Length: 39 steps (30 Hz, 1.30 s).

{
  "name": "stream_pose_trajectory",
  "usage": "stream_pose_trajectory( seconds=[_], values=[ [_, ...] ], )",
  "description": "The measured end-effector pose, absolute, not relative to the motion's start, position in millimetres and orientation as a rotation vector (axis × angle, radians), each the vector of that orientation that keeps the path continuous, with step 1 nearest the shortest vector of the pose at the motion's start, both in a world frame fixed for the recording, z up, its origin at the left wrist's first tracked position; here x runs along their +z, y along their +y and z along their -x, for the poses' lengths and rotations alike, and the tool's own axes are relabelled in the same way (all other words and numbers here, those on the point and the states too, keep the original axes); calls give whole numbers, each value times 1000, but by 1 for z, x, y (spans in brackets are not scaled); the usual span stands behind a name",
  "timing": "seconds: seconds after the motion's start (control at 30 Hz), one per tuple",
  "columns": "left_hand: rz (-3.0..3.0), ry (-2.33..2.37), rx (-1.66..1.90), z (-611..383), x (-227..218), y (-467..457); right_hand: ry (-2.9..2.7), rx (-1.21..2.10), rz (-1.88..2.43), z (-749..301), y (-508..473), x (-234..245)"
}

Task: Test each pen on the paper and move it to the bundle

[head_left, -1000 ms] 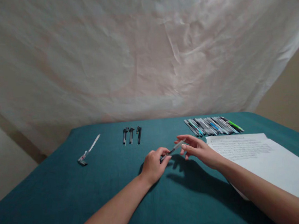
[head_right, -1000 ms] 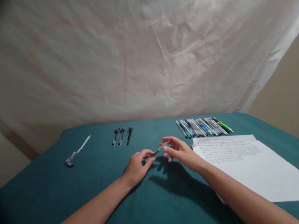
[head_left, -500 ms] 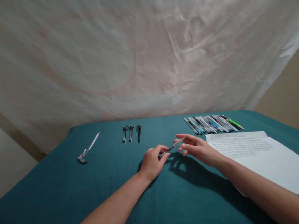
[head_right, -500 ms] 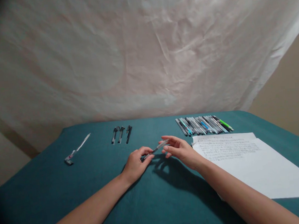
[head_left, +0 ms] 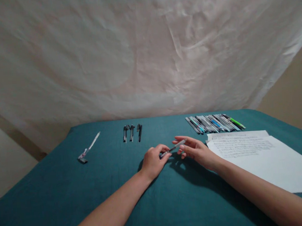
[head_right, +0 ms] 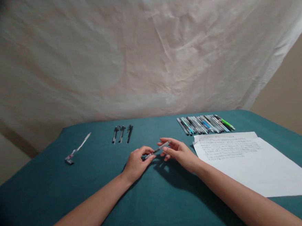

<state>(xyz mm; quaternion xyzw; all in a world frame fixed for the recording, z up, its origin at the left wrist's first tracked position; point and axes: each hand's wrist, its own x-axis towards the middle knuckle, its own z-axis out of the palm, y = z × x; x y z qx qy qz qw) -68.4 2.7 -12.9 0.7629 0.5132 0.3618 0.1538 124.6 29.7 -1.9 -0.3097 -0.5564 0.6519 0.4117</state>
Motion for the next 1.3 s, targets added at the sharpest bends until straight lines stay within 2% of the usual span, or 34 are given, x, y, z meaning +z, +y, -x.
stream_pose_trajectory(
  seconds=[0.23,0.43,1.1,1.3],
  values=[
    [-2161,1498,1006,68,-13,2,-1529,1489,953,-123,30,-8],
    [-2097,1501,1024,69,-14,2,-1441,1584,834,-122,26,-7],
    [-2244,1581,982,70,-14,1,-1521,1533,949,-121,27,-12],
    [-2253,1584,971,69,-12,-1,-1455,1626,904,-120,25,-12]
  ],
)
